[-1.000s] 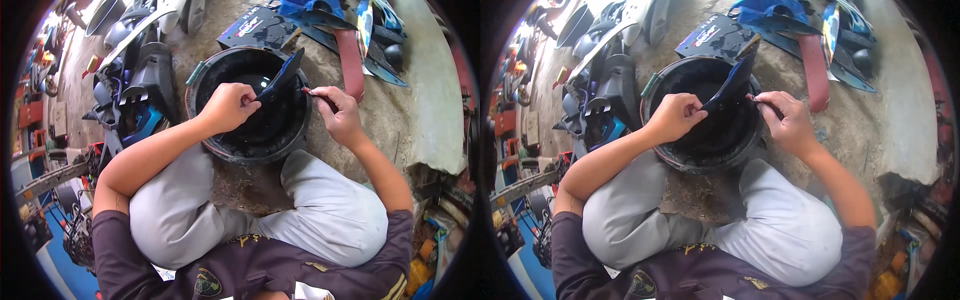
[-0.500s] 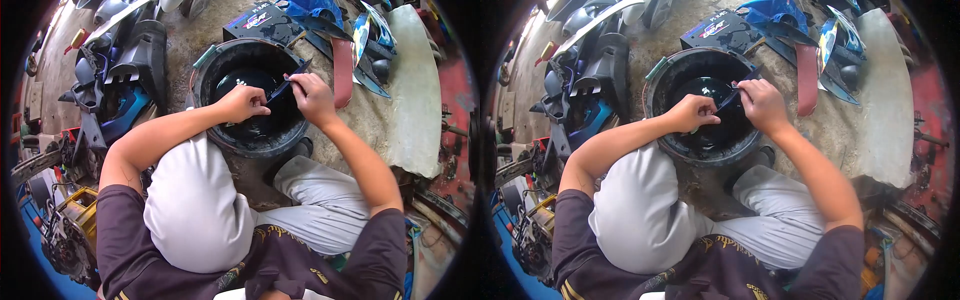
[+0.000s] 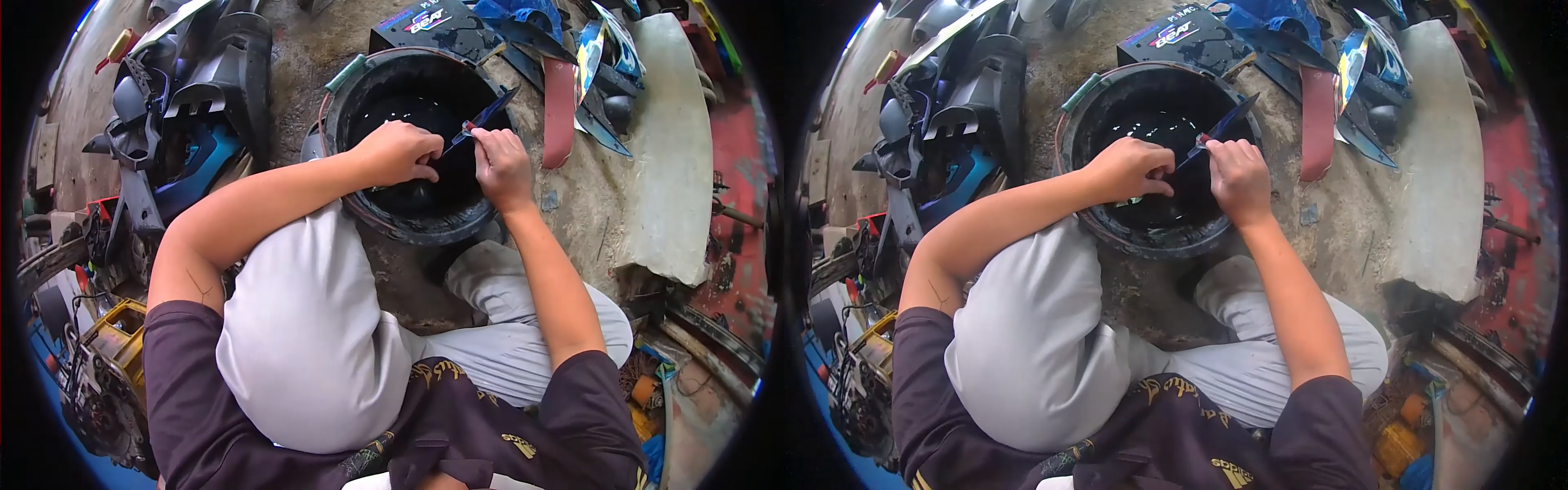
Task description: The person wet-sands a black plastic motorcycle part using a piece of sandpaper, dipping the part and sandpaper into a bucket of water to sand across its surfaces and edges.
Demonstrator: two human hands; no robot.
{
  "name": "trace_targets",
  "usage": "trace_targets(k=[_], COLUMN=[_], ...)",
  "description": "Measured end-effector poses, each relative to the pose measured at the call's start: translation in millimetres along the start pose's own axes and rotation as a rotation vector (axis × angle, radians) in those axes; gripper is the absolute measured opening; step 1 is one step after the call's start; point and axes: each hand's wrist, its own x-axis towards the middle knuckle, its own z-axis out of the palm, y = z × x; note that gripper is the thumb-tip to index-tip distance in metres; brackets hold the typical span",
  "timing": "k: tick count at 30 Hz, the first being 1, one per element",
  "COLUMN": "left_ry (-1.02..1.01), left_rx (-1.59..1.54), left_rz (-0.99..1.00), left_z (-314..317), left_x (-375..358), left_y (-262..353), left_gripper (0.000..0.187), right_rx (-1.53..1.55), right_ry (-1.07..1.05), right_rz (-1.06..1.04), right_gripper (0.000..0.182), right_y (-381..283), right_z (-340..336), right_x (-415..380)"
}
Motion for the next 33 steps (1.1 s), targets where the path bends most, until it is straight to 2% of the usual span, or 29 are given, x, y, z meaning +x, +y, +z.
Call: trace_targets(k=[3,6,9,11,15,19,23,28,31,33], left_ry=[-0.008,-0.051,-0.056,-0.055,-0.036,0.030,0.053,0.047,-0.028,-0.012], left_rx=[0.071,0.223,0.294,0.295,0.295,0.271,0.280,0.429,0.469,0.368], left_rz=[0.060,0.120,0.178,0.189,0.188,0.259,0.426,0.592,0.580,0.552], left_z=[-3,-2,-2,0,-2,-2,-2,-1,-3,-3], left_x=[-12,-14,-14,-16,-14,-11,-7,-10,-15,-18], left_y=[-1,-2,-7,-6,-5,-2,-4,-4,2,-4], left_gripper=[0.033,0.029,0.027,0.026,0.026,0.024,0.023,0.023,0.026,0.028], right_rx=[-0.026,0.032,0.033,0.001,0.030,0.009,0.086,0.020,0.115,0.077], right_ry=[-0.039,-0.173,0.050,0.107,-0.001,0.079,-0.008,0.063,0.028,0.038], right_rz=[-0.002,-0.072,0.077,0.086,0.010,0.049,-0.046,0.034,0.014,0.030], right_gripper=[0.022,0.023,0.022,0.023,0.025,0.028,0.027,0.026,0.027,0.027], right_y=[-8,-22,-15,-6,-18,-3,-23,-3,-18,-10], right_z=[-3,1,-1,-6,12,6,11,1,8,5], right_x=[-9,-23,-16,3,-7,-8,-21,-10,-18,-12])
